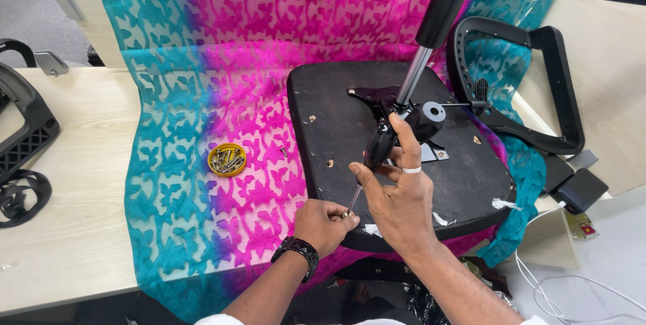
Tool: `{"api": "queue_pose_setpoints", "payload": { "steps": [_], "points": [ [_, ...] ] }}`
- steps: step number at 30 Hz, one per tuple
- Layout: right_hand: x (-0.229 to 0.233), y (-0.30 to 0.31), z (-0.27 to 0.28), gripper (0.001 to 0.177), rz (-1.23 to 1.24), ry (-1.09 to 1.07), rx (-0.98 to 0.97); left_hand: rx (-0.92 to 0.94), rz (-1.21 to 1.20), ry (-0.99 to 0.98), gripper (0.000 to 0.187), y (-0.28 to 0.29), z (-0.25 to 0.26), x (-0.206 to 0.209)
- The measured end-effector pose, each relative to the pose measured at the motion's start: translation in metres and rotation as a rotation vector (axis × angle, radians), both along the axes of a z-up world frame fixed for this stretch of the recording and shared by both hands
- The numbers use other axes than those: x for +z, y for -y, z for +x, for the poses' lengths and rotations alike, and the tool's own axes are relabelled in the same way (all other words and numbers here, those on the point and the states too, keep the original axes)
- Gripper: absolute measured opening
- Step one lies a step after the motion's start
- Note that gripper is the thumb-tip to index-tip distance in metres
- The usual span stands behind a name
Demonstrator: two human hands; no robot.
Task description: The person uses a screwdriver to tighten screws into a black metal bracket attached to the underside of an office chair seat. They pick up screws from a small yellow container and insert them into the bracket, then tighten them with the screwdriver.
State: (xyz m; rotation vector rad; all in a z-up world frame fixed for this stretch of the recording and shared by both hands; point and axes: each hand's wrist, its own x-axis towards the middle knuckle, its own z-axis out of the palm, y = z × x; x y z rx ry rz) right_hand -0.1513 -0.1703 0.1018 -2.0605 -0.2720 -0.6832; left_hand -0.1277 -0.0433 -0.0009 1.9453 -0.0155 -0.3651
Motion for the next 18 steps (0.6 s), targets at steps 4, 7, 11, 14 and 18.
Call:
{"api": "queue_pose_setpoints", "payload": {
  "steps": [4, 7, 11, 14, 18],
  "points": [
    [-0.0043, -0.0006, -0.0003, 0.083, -0.018, 0.101, 0.023, -0.004, -0.010, -0.013, 0.018, -0.0023, 0.0008, 0.0011],
    [-0.0034, 0.0026, 0.0023, 0.083, -0.068, 0.156, 0.033, -0.005, -0.009, -0.030, 0.018, -0.0010, 0.0000, 0.0032],
    [-0.0032, 0.0004, 0.0058, 0.082, -0.083, 0.206, 0.016, 0.016, -0.003, -0.022, 0.018, -0.0007, -0.0017, 0.0044],
    [-0.0029, 0.0014, 0.0044, 0.074, -0.017, 0.131, 0.068, 0.008, -0.007, -0.018, 0.018, -0.0011, -0.0013, 0.0030],
    [0.0011, 0.0032, 0.0056, 0.058, -0.090, 0.188, 0.065, 0.005, -0.010, -0.022, 0.021, -0.0024, -0.0008, 0.0025]
  ]
}}
